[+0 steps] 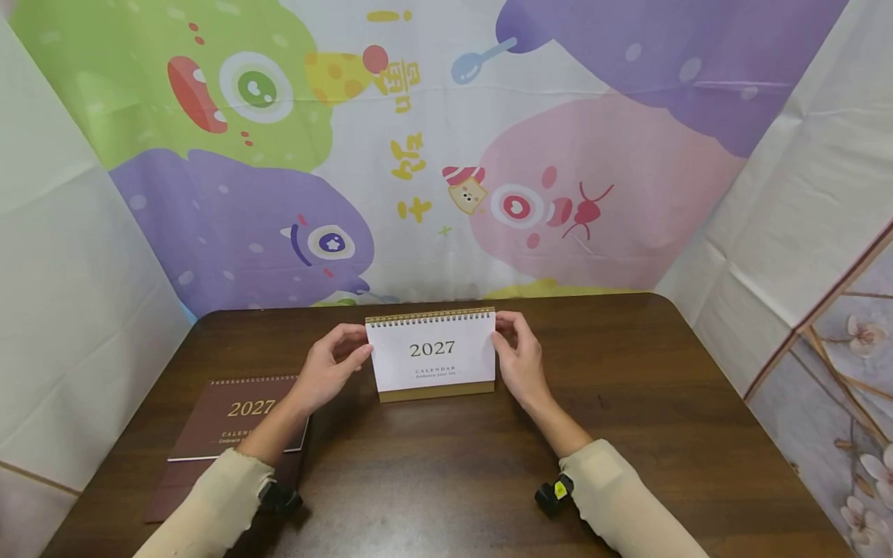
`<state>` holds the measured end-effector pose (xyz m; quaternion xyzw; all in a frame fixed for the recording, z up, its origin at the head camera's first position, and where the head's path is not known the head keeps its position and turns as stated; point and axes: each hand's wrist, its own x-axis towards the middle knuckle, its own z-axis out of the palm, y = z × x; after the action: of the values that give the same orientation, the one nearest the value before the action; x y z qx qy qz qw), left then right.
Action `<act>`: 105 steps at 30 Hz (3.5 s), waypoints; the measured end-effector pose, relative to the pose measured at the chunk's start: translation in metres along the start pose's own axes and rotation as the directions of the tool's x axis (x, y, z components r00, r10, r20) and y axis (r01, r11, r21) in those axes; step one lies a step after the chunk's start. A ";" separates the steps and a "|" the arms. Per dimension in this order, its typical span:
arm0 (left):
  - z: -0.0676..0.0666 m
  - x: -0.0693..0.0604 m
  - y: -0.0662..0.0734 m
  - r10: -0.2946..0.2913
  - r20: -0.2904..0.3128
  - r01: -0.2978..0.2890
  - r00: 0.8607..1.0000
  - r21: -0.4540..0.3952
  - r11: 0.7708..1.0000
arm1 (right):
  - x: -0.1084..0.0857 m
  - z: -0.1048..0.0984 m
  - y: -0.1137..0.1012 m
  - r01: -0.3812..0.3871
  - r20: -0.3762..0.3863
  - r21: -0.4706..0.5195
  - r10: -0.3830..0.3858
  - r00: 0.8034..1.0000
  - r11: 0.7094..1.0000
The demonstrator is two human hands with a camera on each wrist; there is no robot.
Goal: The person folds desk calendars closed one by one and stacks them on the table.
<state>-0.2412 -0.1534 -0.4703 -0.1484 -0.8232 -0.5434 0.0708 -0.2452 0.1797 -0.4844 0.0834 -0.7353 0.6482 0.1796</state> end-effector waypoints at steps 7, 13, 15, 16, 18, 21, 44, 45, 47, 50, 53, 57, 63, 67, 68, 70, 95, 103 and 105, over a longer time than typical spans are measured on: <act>-0.001 0.000 0.003 -0.009 0.007 0.009 1.000 0.005 1.000 | -0.001 -0.002 -0.003 0.019 0.010 -0.029 -0.019 1.000 0.999; -0.001 0.001 0.003 -0.001 0.003 0.001 1.000 -0.010 1.000 | -0.001 -0.004 -0.004 0.003 0.020 -0.032 -0.003 1.000 0.999; -0.001 0.001 0.003 0.002 0.000 -0.002 1.000 -0.026 1.000 | 0.000 -0.004 -0.004 -0.009 0.021 -0.037 0.010 1.000 0.999; 0.000 0.001 0.002 0.004 -0.004 -0.004 1.000 -0.029 1.000 | 0.000 -0.004 -0.005 -0.014 0.022 -0.039 0.015 1.000 0.999; 0.001 0.001 0.002 0.004 -0.013 -0.005 1.000 -0.035 0.999 | 0.000 -0.005 -0.005 -0.021 0.026 -0.042 0.022 0.999 0.999; 0.002 0.002 0.002 -0.001 -0.028 0.000 1.000 -0.043 0.999 | 0.000 -0.004 -0.007 -0.032 0.029 -0.050 0.033 0.999 0.998; 0.002 0.003 0.006 -0.042 -0.026 0.041 0.999 -0.043 0.998 | -0.001 -0.004 -0.012 -0.066 -0.023 -0.234 0.062 0.998 0.970; 0.002 0.003 0.007 -0.050 -0.021 0.049 0.999 -0.045 0.998 | -0.001 -0.004 -0.012 -0.066 -0.025 -0.241 0.062 0.998 0.968; 0.002 0.004 0.007 -0.067 -0.014 0.067 0.998 -0.043 0.997 | -0.002 -0.004 -0.012 -0.065 -0.029 -0.264 0.059 0.998 0.962; 0.003 0.004 0.007 -0.087 -0.007 0.086 0.996 -0.042 0.995 | -0.004 -0.004 -0.012 -0.056 -0.030 -0.300 0.049 0.998 0.952; 0.005 0.004 0.008 -0.098 -0.017 0.098 0.995 -0.037 0.995 | -0.005 -0.004 -0.010 -0.034 -0.027 -0.335 0.026 0.999 0.942; 0.006 0.005 0.010 -0.117 -0.023 0.116 0.993 -0.026 0.993 | -0.005 -0.003 -0.008 -0.006 -0.014 -0.369 0.001 1.000 0.929; 0.006 0.003 0.008 -0.157 0.010 0.157 0.988 -0.005 0.988 | -0.004 -0.007 0.012 0.067 0.048 -0.381 -0.052 0.997 0.922; 0.005 0.001 0.004 -0.185 0.056 0.182 0.981 0.045 0.982 | 0.003 -0.012 0.054 0.118 0.090 -0.397 -0.089 0.992 0.910; 0.005 0.000 0.003 -0.194 0.067 0.191 0.979 0.059 0.980 | 0.004 -0.014 0.062 0.120 0.110 -0.399 -0.083 0.990 0.909; 0.005 -0.001 0.001 -0.204 0.095 0.196 0.974 0.083 0.977 | 0.005 -0.015 0.074 0.103 0.136 -0.432 -0.048 0.989 0.896; 0.014 -0.009 -0.008 -0.321 0.257 0.256 0.911 0.257 0.932 | 0.003 -0.012 0.074 0.122 0.346 -0.615 0.127 0.930 0.779; 0.018 -0.008 -0.007 -0.318 0.270 0.237 0.909 0.294 0.926 | -0.002 -0.011 0.062 0.130 0.367 -0.631 0.147 0.919 0.765; 0.018 -0.008 -0.007 -0.311 0.268 0.229 0.912 0.299 0.927 | -0.004 -0.011 0.052 0.137 0.374 -0.629 0.143 0.917 0.765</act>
<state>-0.2353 -0.1406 -0.4861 -0.1053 -0.9008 -0.4047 -0.1171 -0.2580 0.1973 -0.5329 0.1462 -0.9332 0.3255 0.0420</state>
